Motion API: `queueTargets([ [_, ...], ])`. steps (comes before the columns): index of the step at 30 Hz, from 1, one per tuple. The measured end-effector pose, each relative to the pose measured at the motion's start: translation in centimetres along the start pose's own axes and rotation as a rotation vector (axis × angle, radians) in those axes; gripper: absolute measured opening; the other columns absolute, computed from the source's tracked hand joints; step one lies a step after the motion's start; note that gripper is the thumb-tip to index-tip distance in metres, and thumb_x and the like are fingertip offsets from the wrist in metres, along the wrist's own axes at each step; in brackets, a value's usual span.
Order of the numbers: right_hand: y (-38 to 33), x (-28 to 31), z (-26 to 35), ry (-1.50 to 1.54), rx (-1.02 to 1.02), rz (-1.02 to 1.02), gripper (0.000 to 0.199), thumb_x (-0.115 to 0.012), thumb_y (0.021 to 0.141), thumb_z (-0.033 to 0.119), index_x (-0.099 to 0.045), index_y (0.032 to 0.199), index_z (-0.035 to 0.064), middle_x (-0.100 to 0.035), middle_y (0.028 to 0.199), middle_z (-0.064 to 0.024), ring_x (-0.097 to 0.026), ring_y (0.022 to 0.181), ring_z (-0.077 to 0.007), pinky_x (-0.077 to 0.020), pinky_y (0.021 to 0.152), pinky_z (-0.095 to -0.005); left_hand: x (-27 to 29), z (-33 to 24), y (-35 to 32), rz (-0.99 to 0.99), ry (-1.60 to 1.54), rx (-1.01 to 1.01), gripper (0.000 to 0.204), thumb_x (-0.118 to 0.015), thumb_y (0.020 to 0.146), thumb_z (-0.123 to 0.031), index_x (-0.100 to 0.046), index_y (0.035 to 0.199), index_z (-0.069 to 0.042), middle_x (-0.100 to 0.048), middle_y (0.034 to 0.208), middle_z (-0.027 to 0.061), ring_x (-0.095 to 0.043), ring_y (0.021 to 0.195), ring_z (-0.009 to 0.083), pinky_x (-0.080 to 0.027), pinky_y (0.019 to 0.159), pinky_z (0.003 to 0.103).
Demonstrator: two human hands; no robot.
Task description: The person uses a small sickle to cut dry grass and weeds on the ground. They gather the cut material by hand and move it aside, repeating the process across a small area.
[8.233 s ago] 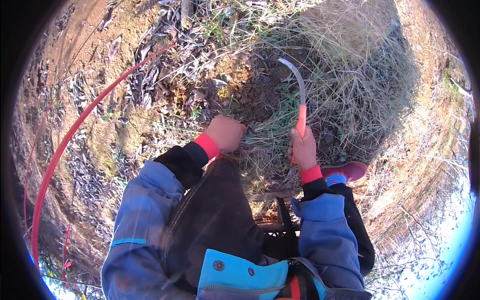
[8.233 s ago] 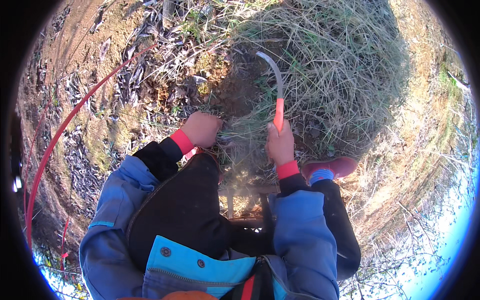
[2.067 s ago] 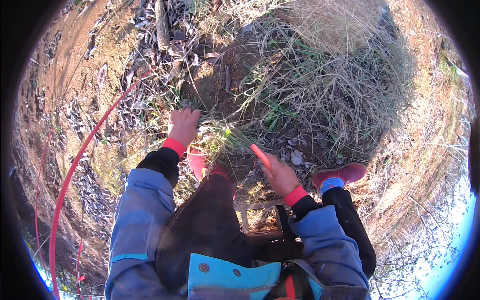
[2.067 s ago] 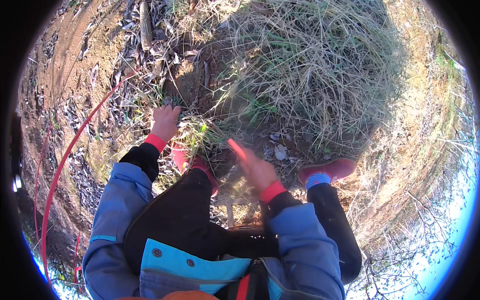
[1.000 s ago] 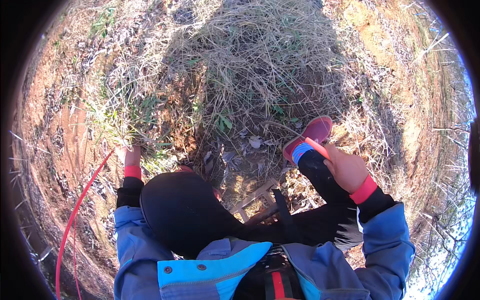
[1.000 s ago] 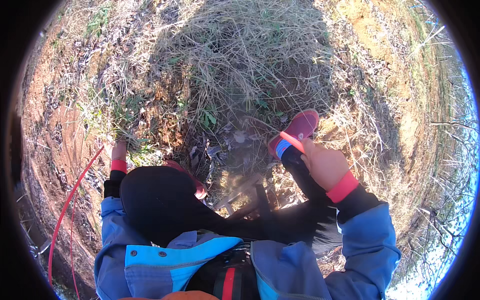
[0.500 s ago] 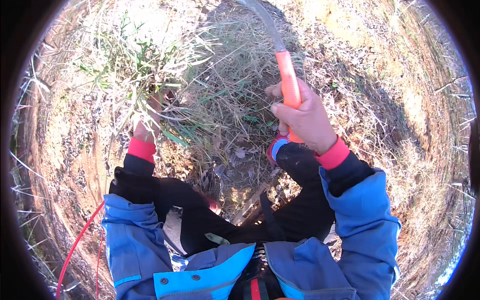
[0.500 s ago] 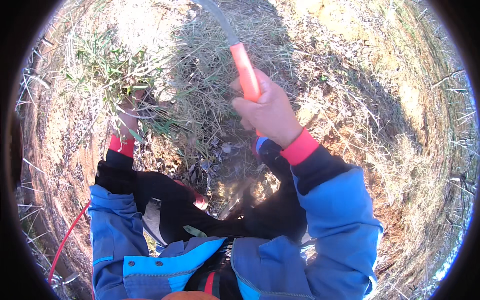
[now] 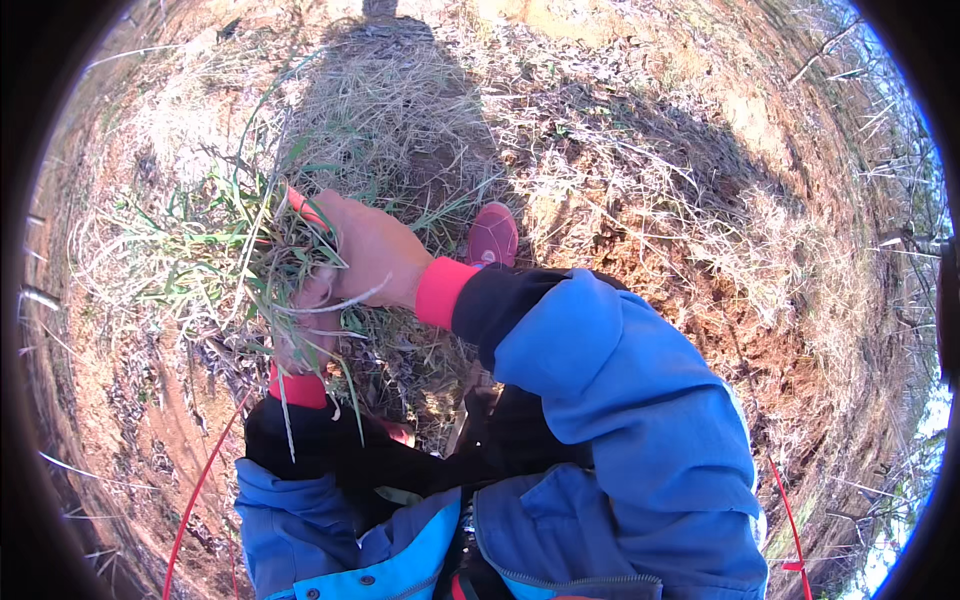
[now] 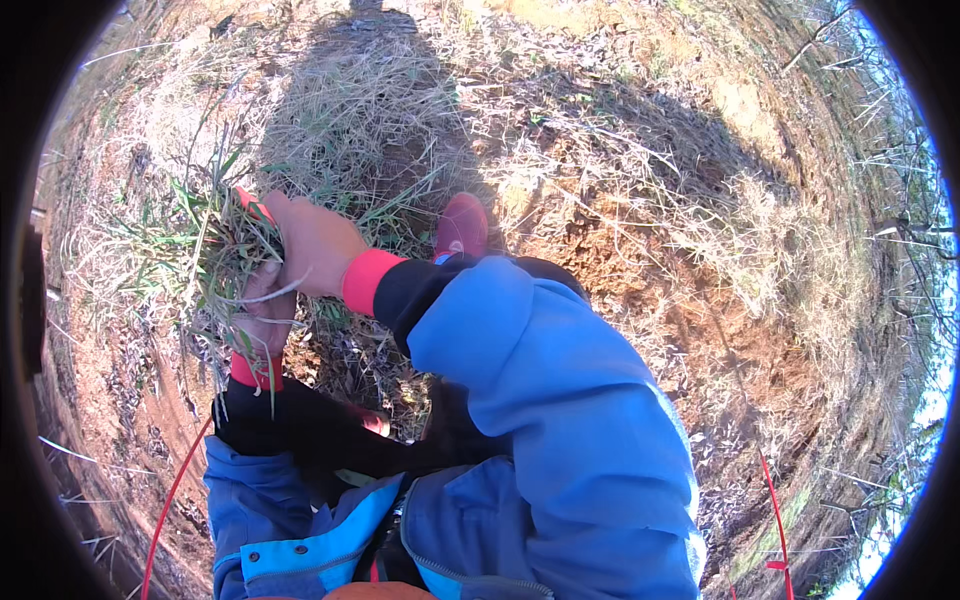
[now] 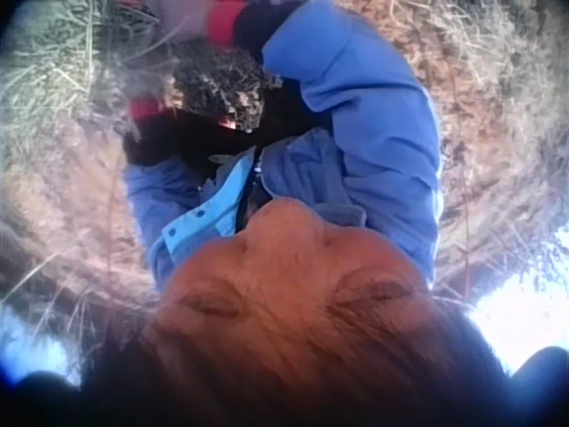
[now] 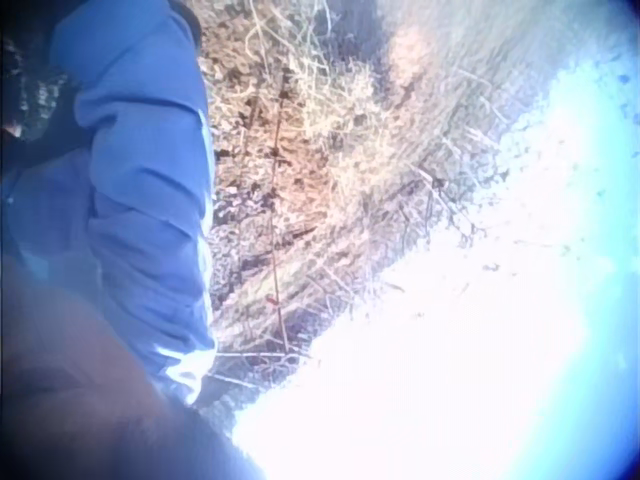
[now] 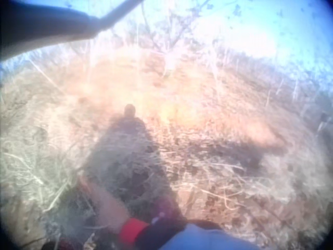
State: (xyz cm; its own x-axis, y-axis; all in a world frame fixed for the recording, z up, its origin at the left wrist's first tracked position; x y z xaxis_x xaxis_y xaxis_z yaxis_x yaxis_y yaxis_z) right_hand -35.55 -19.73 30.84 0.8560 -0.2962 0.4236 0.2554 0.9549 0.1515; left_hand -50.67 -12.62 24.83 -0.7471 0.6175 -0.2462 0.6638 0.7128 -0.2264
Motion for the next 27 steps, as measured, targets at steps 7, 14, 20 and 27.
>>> queueTargets([
  [7, 0.4, 4.2, -2.4, -0.464, -0.05, -0.068, 0.062, -0.079, 0.068, 0.026, -0.044, 0.116, 0.0097, -0.056, 0.109, -0.0171, -0.058, 0.098, -0.0376, -0.0498, 0.08, -0.0442, 0.2, 2.4, 0.3, 0.118, 0.743, -0.16, 0.045, -0.063, 0.089, -0.016, -0.048, 0.129, -0.001, -0.061, 0.117, 0.0147, -0.059, 0.104, 0.0183, -0.049, 0.085, 0.032],
  [14, -7.1, 23.7, -8.5, -0.294, 0.076, -0.535, 0.05, -0.07, 0.076, 0.016, -0.049, 0.12, 0.0062, -0.06, 0.099, -0.0146, -0.063, 0.086, -0.0329, -0.0524, 0.077, -0.038, -0.3, 3.4, -2.7, 0.485, 1.151, 0.081, 0.049, -0.065, 0.082, -0.02, -0.049, 0.126, -0.006, -0.061, 0.11, 0.0154, -0.061, 0.099, 0.03, -0.048, 0.086, 0.038],
  [20, -23.7, 38.2, -8.3, -1.711, -0.328, -0.854, 0.069, -0.076, 0.076, 0.022, -0.04, 0.133, 0.0047, -0.062, 0.096, -0.0159, -0.063, 0.087, -0.0345, -0.0526, 0.076, -0.045, 0.7, 8.0, -3.5, 0.698, 1.452, 0.174, 0.045, -0.063, 0.079, -0.025, -0.053, 0.119, -0.008, -0.062, 0.106, 0.0165, -0.061, 0.099, 0.0341, -0.048, 0.084, 0.044],
  [27, -25.5, 31.5, -8.5, 0.361, -0.451, -1.373, 0.023, -0.064, 0.091, 0.019, -0.05, 0.102, 0.0048, -0.053, 0.073, -0.0022, -0.047, 0.058, -0.0101, -0.0406, 0.047, -0.0238, 0.1, 15.5, -4.9, 0.699, 1.429, 0.206, 0.055, -0.067, 0.075, -0.04, -0.058, 0.116, -0.006, -0.063, 0.107, 0.0189, -0.061, 0.1, 0.0367, -0.049, 0.084, 0.044],
])
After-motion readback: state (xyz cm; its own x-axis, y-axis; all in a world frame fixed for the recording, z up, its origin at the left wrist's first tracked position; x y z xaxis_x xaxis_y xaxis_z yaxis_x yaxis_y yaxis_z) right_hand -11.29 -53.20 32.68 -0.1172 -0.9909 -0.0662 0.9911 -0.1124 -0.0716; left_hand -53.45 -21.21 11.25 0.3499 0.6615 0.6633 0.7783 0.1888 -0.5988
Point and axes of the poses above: each hand's wrist, its own y-axis towards the middle knuckle, its own x-axis out of the back of the hand, z = x × y, the point moved 2 cm from there along y, towards the middle knuckle
